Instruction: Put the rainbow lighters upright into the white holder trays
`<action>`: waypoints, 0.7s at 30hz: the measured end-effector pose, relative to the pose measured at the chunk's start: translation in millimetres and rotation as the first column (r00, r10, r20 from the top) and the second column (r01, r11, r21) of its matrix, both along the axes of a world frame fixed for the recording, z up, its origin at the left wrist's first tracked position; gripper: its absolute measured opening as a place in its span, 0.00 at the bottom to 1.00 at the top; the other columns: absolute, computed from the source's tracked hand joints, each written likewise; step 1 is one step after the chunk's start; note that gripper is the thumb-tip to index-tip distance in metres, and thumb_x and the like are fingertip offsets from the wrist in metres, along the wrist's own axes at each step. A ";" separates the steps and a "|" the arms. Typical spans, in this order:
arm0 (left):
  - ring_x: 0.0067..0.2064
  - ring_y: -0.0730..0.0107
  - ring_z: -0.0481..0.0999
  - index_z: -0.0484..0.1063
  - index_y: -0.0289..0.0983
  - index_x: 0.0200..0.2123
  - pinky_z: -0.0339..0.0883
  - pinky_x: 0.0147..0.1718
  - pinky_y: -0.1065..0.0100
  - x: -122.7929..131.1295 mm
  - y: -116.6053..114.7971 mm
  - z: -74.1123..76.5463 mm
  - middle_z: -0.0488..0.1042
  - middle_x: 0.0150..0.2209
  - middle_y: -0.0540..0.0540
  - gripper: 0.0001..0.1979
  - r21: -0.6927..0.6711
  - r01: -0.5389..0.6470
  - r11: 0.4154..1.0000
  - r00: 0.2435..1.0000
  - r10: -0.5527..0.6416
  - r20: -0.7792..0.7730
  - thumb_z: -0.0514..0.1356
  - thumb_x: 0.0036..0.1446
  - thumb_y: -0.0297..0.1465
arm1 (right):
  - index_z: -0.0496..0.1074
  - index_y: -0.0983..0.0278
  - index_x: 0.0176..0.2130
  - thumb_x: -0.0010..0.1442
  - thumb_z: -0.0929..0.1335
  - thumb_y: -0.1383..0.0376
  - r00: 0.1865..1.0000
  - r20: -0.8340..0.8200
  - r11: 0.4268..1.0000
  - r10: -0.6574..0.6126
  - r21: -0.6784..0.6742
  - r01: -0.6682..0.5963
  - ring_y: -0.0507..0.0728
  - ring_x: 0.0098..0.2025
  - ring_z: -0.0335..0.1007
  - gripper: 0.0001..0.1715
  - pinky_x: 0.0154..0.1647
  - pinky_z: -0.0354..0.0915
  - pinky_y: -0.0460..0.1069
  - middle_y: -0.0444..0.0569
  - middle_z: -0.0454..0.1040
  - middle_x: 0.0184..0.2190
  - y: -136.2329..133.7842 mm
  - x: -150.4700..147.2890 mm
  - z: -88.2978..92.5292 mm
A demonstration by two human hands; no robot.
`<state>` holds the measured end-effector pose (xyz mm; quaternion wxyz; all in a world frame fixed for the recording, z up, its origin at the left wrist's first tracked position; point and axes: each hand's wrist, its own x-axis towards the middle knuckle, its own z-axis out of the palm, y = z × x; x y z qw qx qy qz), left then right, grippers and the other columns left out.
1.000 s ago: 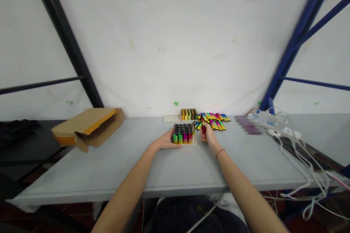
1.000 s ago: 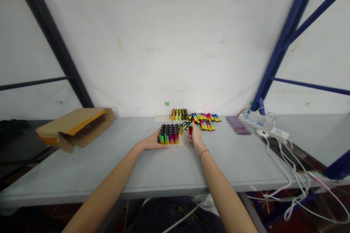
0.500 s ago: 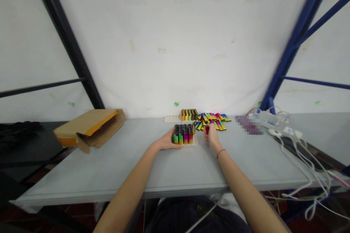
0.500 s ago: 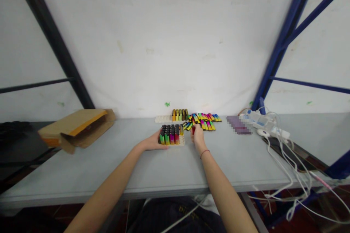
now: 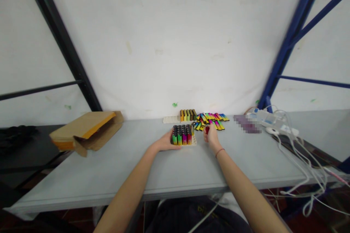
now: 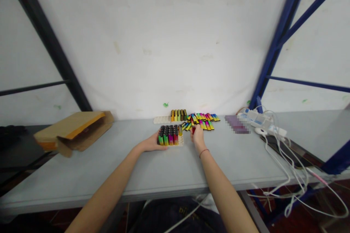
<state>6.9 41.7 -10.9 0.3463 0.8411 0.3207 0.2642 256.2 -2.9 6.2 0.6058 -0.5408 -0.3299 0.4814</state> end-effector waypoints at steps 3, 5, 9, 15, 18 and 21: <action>0.63 0.47 0.62 0.53 0.33 0.65 0.51 0.64 0.50 0.0 1.0 -1.6 0.61 0.63 0.34 0.52 -0.005 -0.001 1.000 1.000 0.001 0.008 0.74 0.39 0.40 | 0.53 0.58 0.21 0.61 0.54 0.46 0.997 0.081 1.000 -0.011 0.026 0.009 0.50 0.13 0.41 0.25 0.15 0.40 0.47 0.38 0.48 0.10 4.4 -2.9 -5.5; 0.63 0.48 0.62 0.54 0.34 0.65 0.52 0.64 0.50 0.2 1.2 -2.0 0.61 0.63 0.35 0.53 -0.014 -0.003 1.000 1.000 0.003 0.016 0.74 0.39 0.39 | 0.54 0.58 0.23 0.60 0.55 0.44 0.989 0.150 0.997 -0.007 0.076 -0.004 0.50 0.13 0.46 0.25 0.15 0.44 0.47 0.38 0.53 0.11 5.8 -4.7 -9.1; 0.62 0.48 0.63 0.54 0.34 0.64 0.53 0.63 0.50 0.8 -0.3 -0.1 0.62 0.62 0.35 0.53 -0.008 0.017 1.000 0.999 -0.017 0.031 0.74 0.38 0.39 | 0.58 0.59 0.28 0.58 0.61 0.46 0.972 0.233 0.976 -0.004 0.213 -0.047 0.51 0.17 0.57 0.21 0.18 0.55 0.46 0.39 0.62 0.16 3.6 -5.5 -12.0; 0.63 0.47 0.62 0.55 0.35 0.64 0.53 0.63 0.50 1.0 -2.6 3.9 0.62 0.63 0.36 0.51 0.003 0.007 1.000 1.000 -0.007 0.004 0.74 0.39 0.40 | 0.70 0.65 0.35 0.50 0.68 0.45 0.960 0.268 0.924 -0.078 0.381 -0.031 0.54 0.32 0.67 0.26 0.29 0.62 0.46 0.47 0.72 0.29 1.1 -0.3 -5.1; 0.63 0.47 0.61 0.55 0.34 0.64 0.52 0.63 0.51 0.9 -1.5 3.3 0.61 0.64 0.35 0.51 0.015 0.013 1.000 1.000 -0.013 0.001 0.74 0.39 0.40 | 0.72 0.66 0.39 0.50 0.69 0.46 0.954 0.293 0.910 -0.065 0.409 -0.064 0.55 0.35 0.68 0.28 0.30 0.62 0.46 0.49 0.74 0.32 1.5 0.6 -4.6; 0.64 0.47 0.60 0.55 0.34 0.64 0.52 0.64 0.51 0.8 -0.3 2.6 0.61 0.64 0.36 0.51 0.019 0.020 1.000 1.000 -0.020 0.000 0.73 0.39 0.40 | 0.73 0.67 0.41 0.52 0.67 0.47 0.947 0.322 0.914 -0.007 0.386 -0.124 0.54 0.29 0.65 0.28 0.25 0.60 0.46 0.47 0.72 0.28 0.5 -0.3 -6.1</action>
